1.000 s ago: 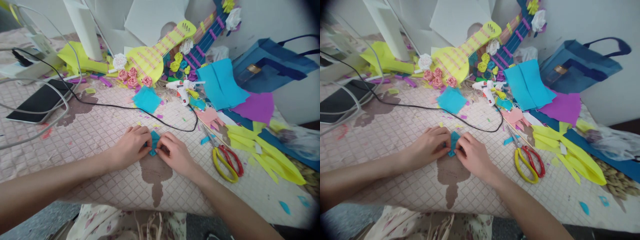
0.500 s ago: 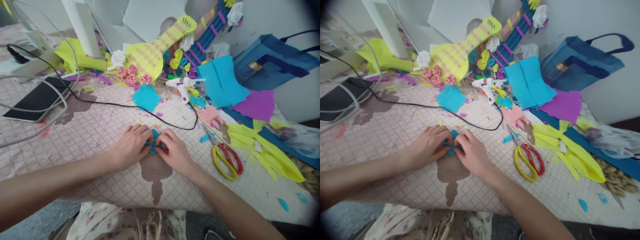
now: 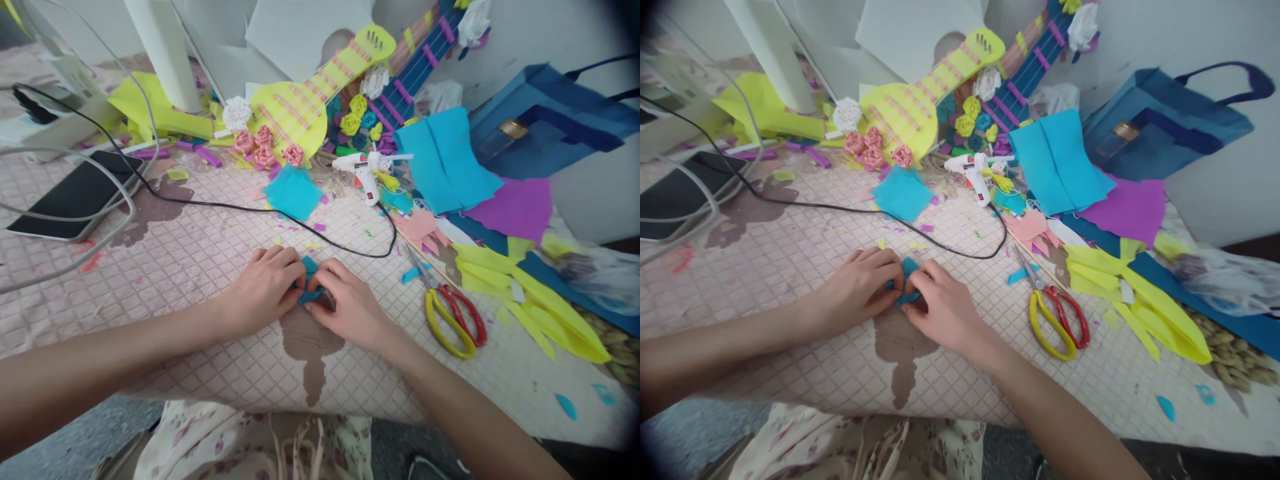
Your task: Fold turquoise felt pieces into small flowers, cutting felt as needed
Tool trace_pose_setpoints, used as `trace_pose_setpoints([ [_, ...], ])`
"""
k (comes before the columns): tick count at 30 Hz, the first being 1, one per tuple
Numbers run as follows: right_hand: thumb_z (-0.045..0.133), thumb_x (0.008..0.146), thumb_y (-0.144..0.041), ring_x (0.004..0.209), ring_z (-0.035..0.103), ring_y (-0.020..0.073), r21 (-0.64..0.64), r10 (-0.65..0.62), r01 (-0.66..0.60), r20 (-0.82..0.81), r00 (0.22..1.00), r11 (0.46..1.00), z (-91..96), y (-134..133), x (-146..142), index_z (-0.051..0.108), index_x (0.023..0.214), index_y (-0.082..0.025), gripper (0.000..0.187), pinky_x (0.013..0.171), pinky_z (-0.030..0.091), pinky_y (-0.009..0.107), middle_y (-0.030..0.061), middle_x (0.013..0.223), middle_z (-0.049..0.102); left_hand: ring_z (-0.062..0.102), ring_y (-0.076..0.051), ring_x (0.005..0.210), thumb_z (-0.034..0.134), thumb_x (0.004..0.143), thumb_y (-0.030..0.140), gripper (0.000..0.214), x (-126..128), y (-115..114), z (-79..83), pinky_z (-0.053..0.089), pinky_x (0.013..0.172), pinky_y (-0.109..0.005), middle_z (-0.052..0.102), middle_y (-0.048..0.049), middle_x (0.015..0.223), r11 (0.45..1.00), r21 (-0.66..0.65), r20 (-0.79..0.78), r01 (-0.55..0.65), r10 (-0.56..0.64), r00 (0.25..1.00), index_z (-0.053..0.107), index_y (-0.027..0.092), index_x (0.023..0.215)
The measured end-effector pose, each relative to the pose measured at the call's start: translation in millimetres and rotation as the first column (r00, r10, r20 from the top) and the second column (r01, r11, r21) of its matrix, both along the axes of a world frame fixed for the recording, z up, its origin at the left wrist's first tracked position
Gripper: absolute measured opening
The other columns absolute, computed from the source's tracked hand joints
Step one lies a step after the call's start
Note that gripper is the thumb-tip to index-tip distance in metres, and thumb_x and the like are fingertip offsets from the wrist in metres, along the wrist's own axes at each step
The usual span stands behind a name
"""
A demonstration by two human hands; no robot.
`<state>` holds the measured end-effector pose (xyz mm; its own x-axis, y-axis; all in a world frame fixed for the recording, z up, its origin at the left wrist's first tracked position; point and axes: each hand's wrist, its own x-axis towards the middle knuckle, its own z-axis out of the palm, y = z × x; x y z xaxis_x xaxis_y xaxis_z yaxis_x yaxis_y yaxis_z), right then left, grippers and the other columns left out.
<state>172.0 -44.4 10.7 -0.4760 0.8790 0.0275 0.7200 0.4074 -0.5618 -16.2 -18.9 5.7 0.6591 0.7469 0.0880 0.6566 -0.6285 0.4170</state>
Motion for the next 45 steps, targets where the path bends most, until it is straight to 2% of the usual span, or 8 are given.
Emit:
trace_pose_setpoints([
  [6,0.049,0.087,-0.015,0.082,0.052,0.0144,-0.023,0.078,-0.079,-0.046,0.996,0.997,1.2,3.1,5.2,0.053,0.089,-0.020,0.007,0.068,0.042,0.026,0.0034,0.095,0.051,0.050,-0.022,0.090,0.048,0.089,0.021,0.013,-2.1,3.4,3.6,0.037,0.079,-0.037,0.055,-0.0057,0.093,0.998,-0.054,0.006,0.022,-0.021,1.000,0.058,0.018,0.083],
  [12,0.047,0.087,-0.013,0.083,0.052,0.0149,-0.002,0.080,-0.080,-0.037,0.996,0.997,-1.2,2.8,5.7,0.053,0.090,-0.021,0.010,0.068,0.041,0.026,0.0038,0.095,0.051,0.050,-0.021,0.092,0.054,0.082,0.019,0.004,-7.4,7.5,2.0,0.037,0.080,-0.036,0.055,-0.0039,0.094,0.992,-0.095,0.054,0.077,-0.072,0.996,0.058,0.019,0.085],
  [23,0.050,0.085,-0.013,0.078,0.052,0.0141,0.001,0.051,-0.051,-0.034,0.998,0.999,-0.2,1.9,3.7,0.054,0.088,-0.021,0.009,0.065,0.041,0.025,0.0033,0.094,0.052,0.050,-0.022,0.089,0.062,0.076,0.021,0.009,-4.3,7.2,1.8,0.038,0.077,-0.036,0.055,-0.0040,0.092,0.997,-0.079,0.016,0.019,-0.018,1.000,0.058,0.019,0.083],
  [33,0.050,0.086,-0.014,0.078,0.051,0.0139,-0.005,0.041,-0.041,-0.028,0.999,0.999,0.5,1.9,2.6,0.054,0.087,-0.021,0.008,0.064,0.040,0.025,0.0033,0.094,0.052,0.051,-0.024,0.091,0.077,0.066,0.042,0.036,-3.5,8.6,1.3,0.036,0.075,-0.035,0.055,-0.0038,0.094,0.995,-0.098,-0.025,0.008,-0.011,1.000,0.058,0.019,0.085],
  [36,0.049,0.088,-0.017,0.079,0.052,0.0144,-0.003,0.044,-0.044,-0.027,0.999,0.999,-0.5,1.9,2.0,0.054,0.087,-0.021,0.006,0.064,0.040,0.026,0.0036,0.094,0.052,0.051,-0.024,0.091,0.072,0.072,0.041,0.029,-6.1,11.7,0.9,0.037,0.076,-0.035,0.055,-0.0035,0.093,0.991,-0.126,0.022,0.045,-0.042,0.999,0.059,0.020,0.087],
  [40,0.047,0.090,-0.021,0.080,0.052,0.0152,0.037,0.006,-0.005,-0.016,1.000,0.999,-4.0,-0.1,-0.9,0.053,0.085,-0.020,0.008,0.066,0.041,0.027,0.0040,0.092,0.052,0.052,-0.021,0.091,0.054,0.086,0.025,0.007,-8.1,13.8,1.7,0.037,0.080,-0.035,0.056,-0.0033,0.093,0.987,-0.147,0.063,0.068,-0.059,0.996,0.058,0.019,0.085],
  [45,0.055,0.086,-0.026,0.078,0.052,0.0152,0.072,-0.046,0.045,0.023,0.999,0.996,-4.7,-4.0,-5.7,0.052,0.085,-0.021,0.006,0.063,0.041,0.027,0.0035,0.092,0.052,0.052,-0.021,0.091,0.049,0.087,0.018,0.010,-8.2,13.0,2.3,0.037,0.080,-0.036,0.057,-0.0034,0.093,0.985,-0.152,0.050,0.079,-0.072,0.996,0.058,0.019,0.084],
])
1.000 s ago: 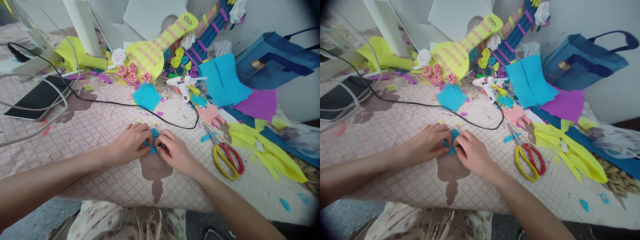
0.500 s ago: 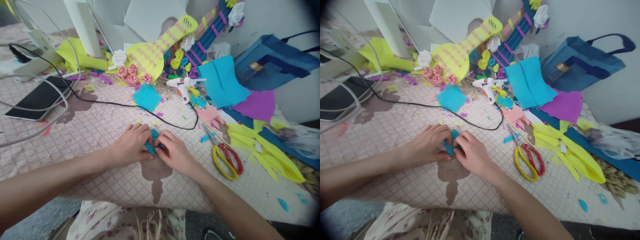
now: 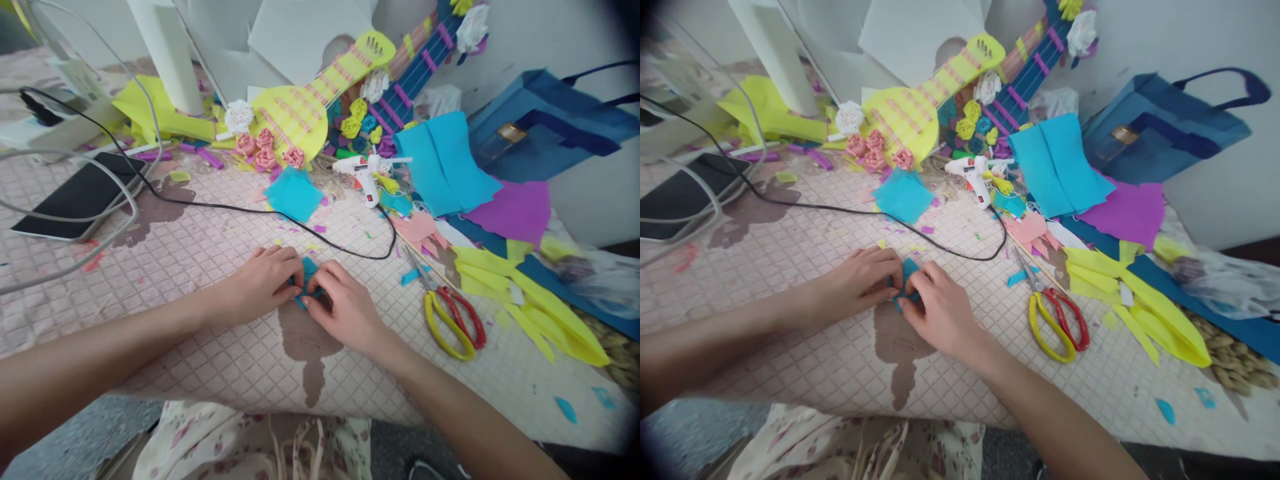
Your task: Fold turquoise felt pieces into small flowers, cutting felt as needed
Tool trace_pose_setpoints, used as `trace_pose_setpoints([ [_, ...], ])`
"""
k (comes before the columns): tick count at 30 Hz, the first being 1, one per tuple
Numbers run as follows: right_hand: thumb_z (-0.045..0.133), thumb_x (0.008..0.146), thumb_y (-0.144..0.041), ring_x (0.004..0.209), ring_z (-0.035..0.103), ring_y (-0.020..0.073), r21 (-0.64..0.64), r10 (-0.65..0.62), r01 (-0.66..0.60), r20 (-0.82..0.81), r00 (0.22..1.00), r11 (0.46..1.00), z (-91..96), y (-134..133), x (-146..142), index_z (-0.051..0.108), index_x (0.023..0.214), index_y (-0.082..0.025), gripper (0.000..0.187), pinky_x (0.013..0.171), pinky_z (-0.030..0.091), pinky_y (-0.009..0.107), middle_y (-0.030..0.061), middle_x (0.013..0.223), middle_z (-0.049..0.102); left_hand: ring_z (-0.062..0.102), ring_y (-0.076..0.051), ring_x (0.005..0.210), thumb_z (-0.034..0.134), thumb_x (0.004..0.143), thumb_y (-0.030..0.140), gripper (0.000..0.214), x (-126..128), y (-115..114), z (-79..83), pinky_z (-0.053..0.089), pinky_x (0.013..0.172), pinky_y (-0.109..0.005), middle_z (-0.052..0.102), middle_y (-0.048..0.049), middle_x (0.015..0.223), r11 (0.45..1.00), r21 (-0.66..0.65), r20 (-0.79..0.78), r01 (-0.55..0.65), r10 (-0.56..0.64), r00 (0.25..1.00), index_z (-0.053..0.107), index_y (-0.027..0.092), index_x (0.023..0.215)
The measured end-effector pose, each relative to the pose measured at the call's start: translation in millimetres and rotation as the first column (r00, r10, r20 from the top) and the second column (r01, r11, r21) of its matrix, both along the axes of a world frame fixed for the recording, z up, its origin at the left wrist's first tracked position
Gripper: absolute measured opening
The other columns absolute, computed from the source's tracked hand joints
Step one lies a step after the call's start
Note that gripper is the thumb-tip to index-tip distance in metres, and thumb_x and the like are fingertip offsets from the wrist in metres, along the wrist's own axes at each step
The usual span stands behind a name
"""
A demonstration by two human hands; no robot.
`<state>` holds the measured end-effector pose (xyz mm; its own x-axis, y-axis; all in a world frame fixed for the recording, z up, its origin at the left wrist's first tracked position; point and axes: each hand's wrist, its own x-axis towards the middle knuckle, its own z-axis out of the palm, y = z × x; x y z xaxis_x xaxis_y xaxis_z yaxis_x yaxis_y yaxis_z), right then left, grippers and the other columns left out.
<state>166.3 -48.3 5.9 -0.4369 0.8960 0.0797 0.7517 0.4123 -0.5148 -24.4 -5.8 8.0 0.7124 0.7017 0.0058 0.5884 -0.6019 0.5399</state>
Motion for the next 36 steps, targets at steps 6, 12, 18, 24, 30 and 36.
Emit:
trace_pose_setpoints([
  [6,0.063,0.081,-0.031,0.077,0.053,0.0155,0.017,-0.023,0.022,0.043,0.999,1.000,-0.6,-0.5,-2.8,0.051,0.083,-0.021,0.016,0.062,0.041,0.027,0.0025,0.090,0.052,0.053,-0.020,0.090,0.052,0.082,0.013,0.010,-1.5,4.9,-5.0,0.040,0.080,-0.034,0.057,-0.0030,0.091,1.000,-0.003,0.069,-0.001,0.001,0.998,0.059,0.019,0.082],
  [12,0.063,0.081,-0.032,0.077,0.055,0.0148,0.010,-0.028,0.027,0.054,0.998,1.000,-3.5,-0.2,-2.2,0.051,0.085,-0.021,0.018,0.060,0.041,0.027,0.0018,0.091,0.051,0.054,-0.016,0.081,0.050,0.080,0.010,0.009,-1.5,9.4,0.2,0.045,0.072,-0.028,0.055,-0.0036,0.087,0.995,-0.046,0.243,-0.087,0.096,0.965,0.058,0.016,0.081],
  [18,0.063,0.081,-0.032,0.077,0.054,0.0155,0.030,-0.020,0.018,0.056,0.998,0.999,-3.2,-0.2,-2.6,0.050,0.085,-0.020,0.018,0.060,0.040,0.027,0.0027,0.092,0.052,0.050,-0.021,0.090,0.068,0.073,0.023,0.014,0.2,6.0,-3.6,0.044,0.078,-0.034,0.053,-0.0050,0.091,0.994,0.028,0.191,-0.107,0.100,0.976,0.059,0.017,0.083],
  [24,0.063,0.080,-0.034,0.081,0.055,0.0173,0.050,-0.034,0.031,0.059,0.998,0.998,-5.1,-0.9,-3.4,0.048,0.087,-0.021,0.021,0.060,0.040,0.028,0.0027,0.092,0.054,0.051,-0.022,0.092,0.068,0.074,0.023,0.015,-1.6,10.9,-9.3,0.045,0.081,-0.036,0.054,-0.0043,0.090,0.997,-0.009,0.234,-0.076,0.076,0.969,0.056,0.017,0.082],
  [30,0.064,0.079,-0.031,0.082,0.055,0.0178,0.030,-0.056,0.055,0.026,0.998,0.998,-4.9,-0.6,-2.1,0.044,0.094,-0.021,0.027,0.060,0.042,0.029,0.0032,0.096,0.052,0.047,-0.024,0.102,0.072,0.068,0.019,0.030,7.9,-1.8,-8.7,0.044,0.091,-0.042,0.047,-0.0072,0.105,0.979,0.020,0.274,-0.205,0.192,0.942,0.054,0.017,0.091],
  [36,0.057,0.087,-0.030,0.076,0.052,0.0147,-0.059,0.032,-0.040,-0.131,0.991,0.997,-1.9,5.0,10.8,0.041,0.099,-0.022,0.022,0.066,0.046,0.031,0.0040,0.098,0.047,0.045,-0.025,0.103,0.069,0.071,0.019,0.030,9.2,-4.7,-13.0,0.044,0.090,-0.044,0.044,-0.0093,0.108,0.981,0.059,0.248,-0.182,0.163,0.955,0.050,0.016,0.094],
])
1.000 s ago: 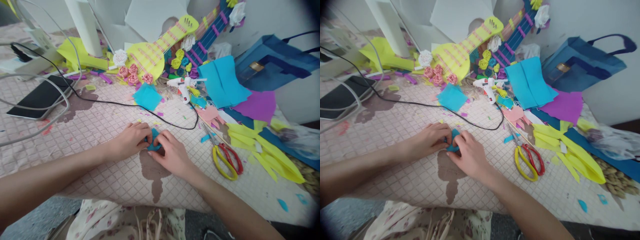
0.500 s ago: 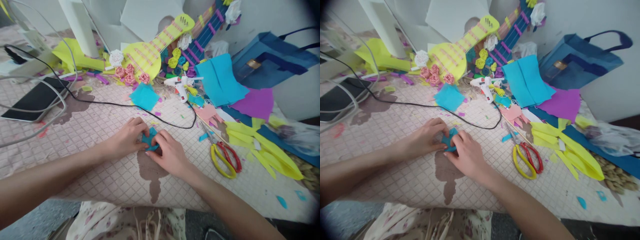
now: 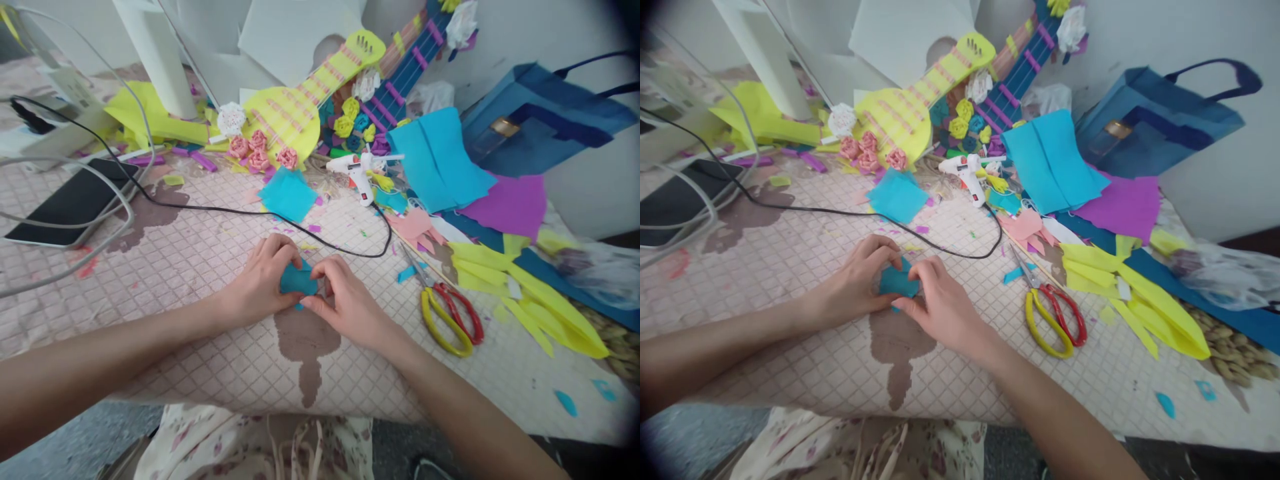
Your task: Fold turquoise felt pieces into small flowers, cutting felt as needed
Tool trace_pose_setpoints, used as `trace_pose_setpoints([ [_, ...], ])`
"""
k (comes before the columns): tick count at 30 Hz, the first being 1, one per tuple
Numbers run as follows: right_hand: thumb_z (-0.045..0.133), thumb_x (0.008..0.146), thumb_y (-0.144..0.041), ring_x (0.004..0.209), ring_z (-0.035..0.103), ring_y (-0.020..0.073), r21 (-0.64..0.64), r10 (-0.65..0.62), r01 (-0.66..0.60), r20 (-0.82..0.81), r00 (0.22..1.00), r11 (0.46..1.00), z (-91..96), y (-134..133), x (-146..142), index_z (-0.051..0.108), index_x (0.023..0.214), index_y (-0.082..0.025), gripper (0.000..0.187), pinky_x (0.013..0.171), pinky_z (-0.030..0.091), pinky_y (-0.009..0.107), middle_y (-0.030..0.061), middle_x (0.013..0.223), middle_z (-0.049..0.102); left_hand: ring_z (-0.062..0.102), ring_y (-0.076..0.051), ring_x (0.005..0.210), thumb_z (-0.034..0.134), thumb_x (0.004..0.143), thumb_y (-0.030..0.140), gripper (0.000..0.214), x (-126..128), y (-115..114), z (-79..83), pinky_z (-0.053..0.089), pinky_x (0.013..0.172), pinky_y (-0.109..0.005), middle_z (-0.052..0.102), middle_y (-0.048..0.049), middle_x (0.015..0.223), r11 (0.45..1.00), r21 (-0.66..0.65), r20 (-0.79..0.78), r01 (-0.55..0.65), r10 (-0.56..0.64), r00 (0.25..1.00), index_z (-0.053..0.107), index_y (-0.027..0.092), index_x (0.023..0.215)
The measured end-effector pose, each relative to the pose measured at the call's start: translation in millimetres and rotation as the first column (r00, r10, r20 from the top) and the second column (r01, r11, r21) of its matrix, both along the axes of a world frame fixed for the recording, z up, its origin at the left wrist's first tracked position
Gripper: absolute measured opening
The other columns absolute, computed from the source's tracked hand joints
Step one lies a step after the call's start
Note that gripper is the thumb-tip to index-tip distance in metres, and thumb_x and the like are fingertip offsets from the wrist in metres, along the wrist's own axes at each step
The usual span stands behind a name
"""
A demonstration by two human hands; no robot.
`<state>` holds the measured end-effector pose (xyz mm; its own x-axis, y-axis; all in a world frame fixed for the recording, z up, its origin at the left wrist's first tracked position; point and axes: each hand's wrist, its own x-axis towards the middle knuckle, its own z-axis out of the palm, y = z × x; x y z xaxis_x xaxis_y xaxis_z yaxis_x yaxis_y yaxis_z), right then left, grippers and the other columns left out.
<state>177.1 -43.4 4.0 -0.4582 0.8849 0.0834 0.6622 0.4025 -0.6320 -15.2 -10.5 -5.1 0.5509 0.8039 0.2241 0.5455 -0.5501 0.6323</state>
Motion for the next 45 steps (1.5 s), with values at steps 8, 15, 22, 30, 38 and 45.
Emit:
trace_pose_setpoints([
  [8,0.043,0.086,-0.006,0.090,0.052,0.0185,-0.009,-0.029,0.029,0.011,1.000,1.000,0.3,0.2,2.5,0.043,0.096,-0.021,0.018,0.078,0.048,0.036,0.0063,0.100,0.045,0.045,-0.026,0.105,0.071,0.070,0.021,0.034,0.4,0.8,2.8,0.043,0.091,-0.045,0.043,-0.0093,0.109,0.999,-0.041,-0.020,-0.003,0.003,1.000,0.050,0.016,0.096],
  [15,0.046,0.087,-0.010,0.084,0.054,0.0154,-0.026,-0.022,0.019,-0.103,0.994,0.999,4.5,6.7,12.5,0.046,0.089,-0.021,0.012,0.074,0.046,0.030,0.0031,0.091,0.051,0.046,-0.025,0.107,0.056,0.087,0.041,0.030,-3.7,0.7,1.0,0.043,0.093,-0.045,0.045,-0.0096,0.112,0.999,-0.030,0.055,0.034,-0.033,0.998,0.048,0.018,0.104],
  [22,0.050,0.089,-0.021,0.073,0.053,0.0129,-0.093,-0.088,0.073,-0.173,0.981,0.993,3.0,9.0,14.3,0.051,0.091,-0.020,0.002,0.064,0.042,0.026,0.0011,0.083,0.055,0.044,-0.030,0.114,0.074,0.071,0.048,0.059,-4.8,3.2,-7.5,0.041,0.095,-0.050,0.043,-0.0129,0.121,0.999,0.039,-0.014,0.023,-0.022,1.000,0.043,0.018,0.111],
  [30,0.051,0.089,-0.023,0.068,0.051,0.0115,-0.103,-0.078,0.059,-0.187,0.979,0.993,1.6,8.9,14.6,0.053,0.090,-0.020,0.004,0.060,0.040,0.024,-0.0004,0.079,0.056,0.047,-0.027,0.113,0.075,0.071,0.038,0.044,-15.7,21.8,-2.5,0.042,0.097,-0.046,0.049,-0.0092,0.114,0.985,-0.026,0.042,0.168,-0.167,0.985,0.052,0.020,0.104],
  [38,0.049,0.088,-0.020,0.070,0.053,0.0132,-0.045,-0.117,0.110,-0.201,0.973,0.993,0.5,10.3,13.2,0.053,0.086,-0.020,0.004,0.062,0.042,0.026,0.0006,0.079,0.057,0.054,-0.021,0.103,0.056,0.087,0.032,0.020,-15.2,25.4,0.1,0.047,0.092,-0.037,0.055,-0.0081,0.108,0.986,-0.061,0.109,0.153,-0.146,0.983,0.057,0.019,0.103],
  [45,0.049,0.087,-0.018,0.071,0.054,0.0130,-0.013,-0.137,0.137,-0.194,0.971,0.990,-4.8,18.2,8.8,0.055,0.087,-0.019,0.005,0.065,0.043,0.026,0.0014,0.081,0.058,0.052,-0.024,0.099,0.058,0.084,0.022,0.008,-0.6,11.6,-2.9,0.046,0.088,-0.042,0.053,-0.0087,0.102,0.997,0.073,0.041,-0.007,0.005,0.999,0.058,0.017,0.090],
])
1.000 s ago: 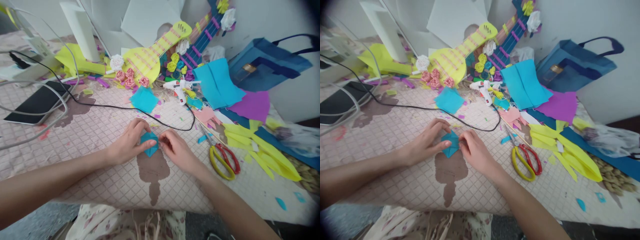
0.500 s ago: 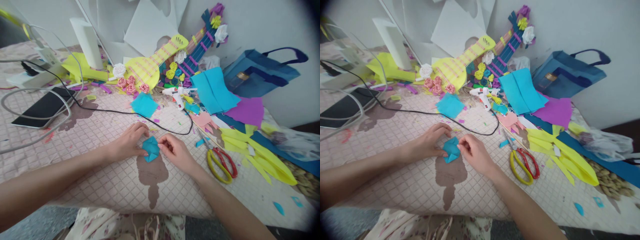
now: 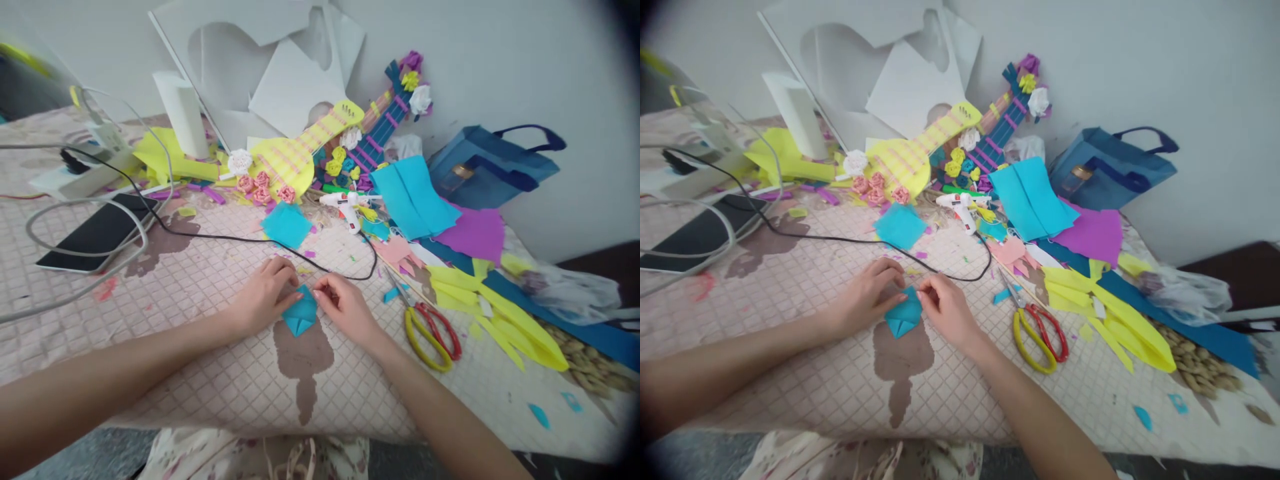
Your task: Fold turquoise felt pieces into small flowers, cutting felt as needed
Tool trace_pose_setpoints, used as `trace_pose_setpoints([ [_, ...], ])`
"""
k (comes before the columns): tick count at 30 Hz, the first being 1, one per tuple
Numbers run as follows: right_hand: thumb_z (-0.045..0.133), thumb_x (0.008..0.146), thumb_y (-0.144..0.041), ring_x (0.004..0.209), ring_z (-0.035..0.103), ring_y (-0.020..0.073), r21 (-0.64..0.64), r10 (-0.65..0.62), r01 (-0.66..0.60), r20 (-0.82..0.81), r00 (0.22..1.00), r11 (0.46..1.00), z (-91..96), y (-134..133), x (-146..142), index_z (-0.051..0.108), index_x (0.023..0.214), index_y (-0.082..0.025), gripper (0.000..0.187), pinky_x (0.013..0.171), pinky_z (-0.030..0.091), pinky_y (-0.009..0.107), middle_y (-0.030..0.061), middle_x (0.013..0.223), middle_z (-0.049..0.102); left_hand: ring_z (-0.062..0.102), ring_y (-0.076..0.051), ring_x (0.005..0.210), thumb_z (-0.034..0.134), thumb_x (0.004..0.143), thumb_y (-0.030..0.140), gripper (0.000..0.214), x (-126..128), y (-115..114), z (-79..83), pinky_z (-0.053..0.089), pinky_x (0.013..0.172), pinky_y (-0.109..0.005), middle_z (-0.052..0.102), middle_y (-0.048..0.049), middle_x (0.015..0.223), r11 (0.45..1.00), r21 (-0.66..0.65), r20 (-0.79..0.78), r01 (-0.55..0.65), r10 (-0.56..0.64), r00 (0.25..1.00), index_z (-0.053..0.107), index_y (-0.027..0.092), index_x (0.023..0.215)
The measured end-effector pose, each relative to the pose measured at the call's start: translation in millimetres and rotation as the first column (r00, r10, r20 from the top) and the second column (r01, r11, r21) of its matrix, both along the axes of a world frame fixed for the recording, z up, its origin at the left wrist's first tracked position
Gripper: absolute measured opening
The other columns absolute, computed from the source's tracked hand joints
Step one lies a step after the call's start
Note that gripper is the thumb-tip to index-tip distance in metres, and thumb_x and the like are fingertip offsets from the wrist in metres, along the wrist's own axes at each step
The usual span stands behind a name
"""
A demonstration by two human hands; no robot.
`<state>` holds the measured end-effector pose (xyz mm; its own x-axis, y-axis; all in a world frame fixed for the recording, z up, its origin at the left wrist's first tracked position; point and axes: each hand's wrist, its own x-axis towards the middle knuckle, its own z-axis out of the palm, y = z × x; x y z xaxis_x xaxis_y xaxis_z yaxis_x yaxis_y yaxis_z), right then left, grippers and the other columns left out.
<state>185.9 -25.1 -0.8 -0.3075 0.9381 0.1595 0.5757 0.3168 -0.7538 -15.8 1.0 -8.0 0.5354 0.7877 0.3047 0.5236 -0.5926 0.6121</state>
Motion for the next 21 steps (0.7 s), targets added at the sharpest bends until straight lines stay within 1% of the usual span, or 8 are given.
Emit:
trace_pose_setpoints([
  [4,0.053,0.085,-0.018,0.073,0.056,0.0129,-0.045,-0.023,0.023,0.002,1.000,0.999,0.9,2.8,-1.5,0.055,0.095,-0.017,0.010,0.066,0.045,0.027,0.0033,0.087,0.059,0.052,-0.023,0.098,0.061,0.079,0.017,0.006,2.3,-0.1,0.8,0.046,0.087,-0.040,0.053,-0.0080,0.102,1.000,-0.008,0.013,0.021,-0.021,1.000,0.059,0.017,0.085],
  [7,0.053,0.085,-0.018,0.074,0.056,0.0133,-0.072,0.005,-0.003,0.028,1.000,0.997,1.9,3.6,-1.5,0.056,0.097,-0.018,0.013,0.067,0.046,0.027,0.0033,0.088,0.059,0.054,-0.023,0.098,0.062,0.079,0.017,0.003,1.7,2.5,-0.5,0.046,0.087,-0.040,0.055,-0.0073,0.101,0.998,-0.029,0.049,0.049,-0.047,0.998,0.059,0.017,0.080],
  [9,0.053,0.084,-0.017,0.075,0.055,0.0136,-0.066,0.023,-0.019,0.051,0.998,0.998,1.3,3.3,-2.6,0.056,0.095,-0.018,0.011,0.068,0.046,0.028,0.0030,0.088,0.058,0.054,-0.023,0.099,0.063,0.078,0.017,0.005,1.6,4.5,-1.8,0.046,0.088,-0.040,0.056,-0.0072,0.102,0.997,-0.038,0.069,0.064,-0.062,0.996,0.059,0.017,0.080],
  [12,0.053,0.082,-0.014,0.076,0.055,0.0144,-0.039,-0.025,0.028,0.094,0.995,0.999,-0.6,2.1,-7.0,0.053,0.090,-0.018,0.010,0.070,0.046,0.029,0.0023,0.086,0.057,0.055,-0.023,0.101,0.066,0.075,0.015,0.013,1.9,7.6,-3.1,0.046,0.089,-0.040,0.059,-0.0064,0.100,0.996,-0.047,0.106,0.072,-0.067,0.992,0.058,0.018,0.084],
  [14,0.052,0.080,-0.013,0.079,0.056,0.0156,-0.024,-0.065,0.069,0.141,0.988,0.997,-1.4,1.9,-10.9,0.051,0.090,-0.019,0.012,0.072,0.046,0.031,0.0030,0.088,0.056,0.056,-0.023,0.100,0.068,0.073,0.016,0.020,2.0,9.3,-3.7,0.047,0.089,-0.040,0.060,-0.0059,0.099,0.996,-0.053,0.114,0.066,-0.059,0.992,0.057,0.019,0.089],
  [17,0.052,0.078,-0.011,0.082,0.056,0.0165,-0.022,-0.064,0.070,0.207,0.976,0.997,-1.3,4.0,-14.8,0.051,0.087,-0.019,0.012,0.075,0.046,0.032,0.0037,0.091,0.055,0.056,-0.023,0.099,0.068,0.073,0.018,0.024,1.3,11.2,-3.4,0.048,0.088,-0.041,0.060,-0.0066,0.100,0.997,-0.056,0.104,0.055,-0.049,0.993,0.058,0.019,0.095],
  [19,0.053,0.077,-0.010,0.079,0.055,0.0157,-0.029,-0.057,0.064,0.196,0.979,0.998,-1.2,6.8,-14.8,0.051,0.081,-0.019,0.010,0.073,0.045,0.031,0.0020,0.086,0.054,0.056,-0.024,0.100,0.067,0.075,0.021,0.023,0.3,11.7,-1.4,0.048,0.088,-0.042,0.060,-0.0074,0.101,0.996,-0.073,0.096,0.053,-0.046,0.994,0.060,0.019,0.096],
  [21,0.054,0.076,-0.010,0.074,0.053,0.0145,-0.053,-0.066,0.072,0.109,0.992,0.996,-1.8,9.6,-12.6,0.051,0.076,-0.020,0.010,0.068,0.043,0.028,0.0000,0.079,0.053,0.057,-0.024,0.100,0.066,0.078,0.027,0.023,-0.9,11.7,1.6,0.048,0.088,-0.041,0.061,-0.0081,0.102,0.991,-0.126,0.099,0.054,-0.042,0.994,0.061,0.019,0.099],
])
